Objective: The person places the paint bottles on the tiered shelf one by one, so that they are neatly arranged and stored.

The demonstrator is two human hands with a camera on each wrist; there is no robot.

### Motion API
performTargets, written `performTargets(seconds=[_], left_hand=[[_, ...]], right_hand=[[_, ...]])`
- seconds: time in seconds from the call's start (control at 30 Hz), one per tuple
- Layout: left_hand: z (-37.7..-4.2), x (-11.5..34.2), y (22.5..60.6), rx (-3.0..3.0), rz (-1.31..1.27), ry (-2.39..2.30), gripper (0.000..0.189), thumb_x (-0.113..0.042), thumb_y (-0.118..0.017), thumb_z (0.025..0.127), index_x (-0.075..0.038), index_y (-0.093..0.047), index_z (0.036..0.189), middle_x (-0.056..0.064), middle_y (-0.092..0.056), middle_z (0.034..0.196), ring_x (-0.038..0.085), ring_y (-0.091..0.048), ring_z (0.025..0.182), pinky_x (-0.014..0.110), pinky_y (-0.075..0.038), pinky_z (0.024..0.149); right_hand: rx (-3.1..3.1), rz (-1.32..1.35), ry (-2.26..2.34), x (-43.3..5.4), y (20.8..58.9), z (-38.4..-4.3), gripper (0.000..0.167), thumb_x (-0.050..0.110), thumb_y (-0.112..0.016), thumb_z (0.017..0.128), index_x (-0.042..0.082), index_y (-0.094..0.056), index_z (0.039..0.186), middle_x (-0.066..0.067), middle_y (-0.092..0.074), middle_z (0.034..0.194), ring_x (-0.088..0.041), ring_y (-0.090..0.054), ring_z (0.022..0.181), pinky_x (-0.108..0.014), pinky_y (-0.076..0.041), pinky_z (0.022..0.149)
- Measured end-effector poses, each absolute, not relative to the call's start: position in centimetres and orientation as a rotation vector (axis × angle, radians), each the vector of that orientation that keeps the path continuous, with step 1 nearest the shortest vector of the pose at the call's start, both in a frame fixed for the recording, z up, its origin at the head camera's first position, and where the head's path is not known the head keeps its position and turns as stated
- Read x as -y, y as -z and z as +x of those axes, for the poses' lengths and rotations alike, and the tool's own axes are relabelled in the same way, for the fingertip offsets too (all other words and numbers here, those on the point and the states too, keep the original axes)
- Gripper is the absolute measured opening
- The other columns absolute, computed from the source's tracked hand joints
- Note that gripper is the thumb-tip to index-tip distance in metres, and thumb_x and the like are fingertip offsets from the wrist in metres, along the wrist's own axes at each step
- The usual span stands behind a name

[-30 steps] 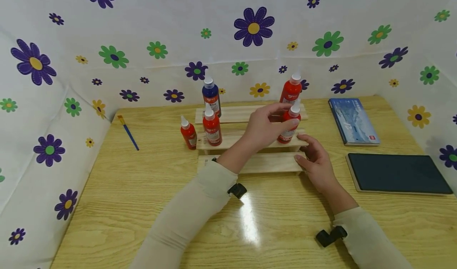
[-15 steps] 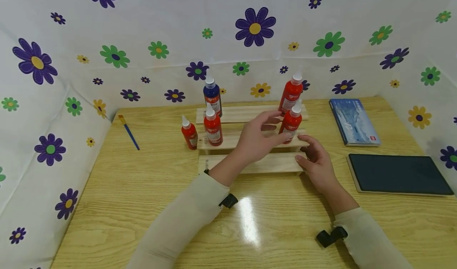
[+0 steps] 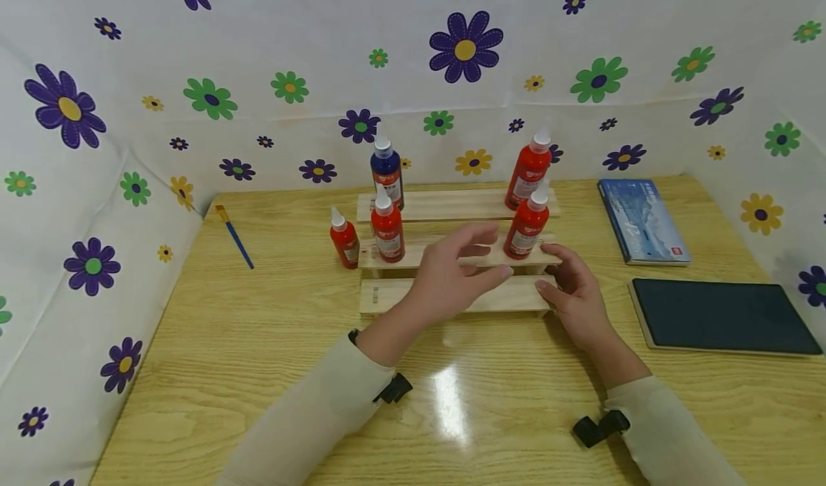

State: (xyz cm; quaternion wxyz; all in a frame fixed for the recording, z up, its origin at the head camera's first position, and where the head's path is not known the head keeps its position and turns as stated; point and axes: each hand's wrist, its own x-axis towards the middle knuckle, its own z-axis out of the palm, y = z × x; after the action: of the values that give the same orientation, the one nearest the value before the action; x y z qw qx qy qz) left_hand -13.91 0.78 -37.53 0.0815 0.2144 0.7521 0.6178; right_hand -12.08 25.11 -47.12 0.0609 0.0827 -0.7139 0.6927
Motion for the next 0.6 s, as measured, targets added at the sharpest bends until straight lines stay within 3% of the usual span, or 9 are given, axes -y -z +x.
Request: performTargets(seconds=[0.37,0.6], left_hand=[[-11.5,1.8,37.8,-2.232,0.645,-1.882,0.051,-0.020,-0.079,0.089,-0.017,-0.059,0.137,0.006,-0.063,0.129,0.018,-0.061,0.115,0.041,-0.052,0.093],[-10.3,4.0,38.5,-2.230,0.639,-1.950,0.050,-0.013,-0.080,0.087,-0.014,-0.061,0.134,-0.001,-0.066,0.123,0.021,-0.060,0.116,0.046,-0.053,0.092]], right_hand=[[2.160,0.242,-2.091,-25.0,47.0,-12.1,0.055,-0.017,-0.056,0.092,0.003,-0.048,0.143,-0.004,-0.057,0.129,-0.024,-0.054,0.113,-0.023,-0.052,0.085],[2.164,0.235,-2.078,-25.0,47.1,-12.0,0.055,-0.017,-0.056,0.092,0.003,-0.048,0.143,-0.002,-0.057,0.128,-0.023,-0.054,0.110,-0.021,-0.051,0.085]])
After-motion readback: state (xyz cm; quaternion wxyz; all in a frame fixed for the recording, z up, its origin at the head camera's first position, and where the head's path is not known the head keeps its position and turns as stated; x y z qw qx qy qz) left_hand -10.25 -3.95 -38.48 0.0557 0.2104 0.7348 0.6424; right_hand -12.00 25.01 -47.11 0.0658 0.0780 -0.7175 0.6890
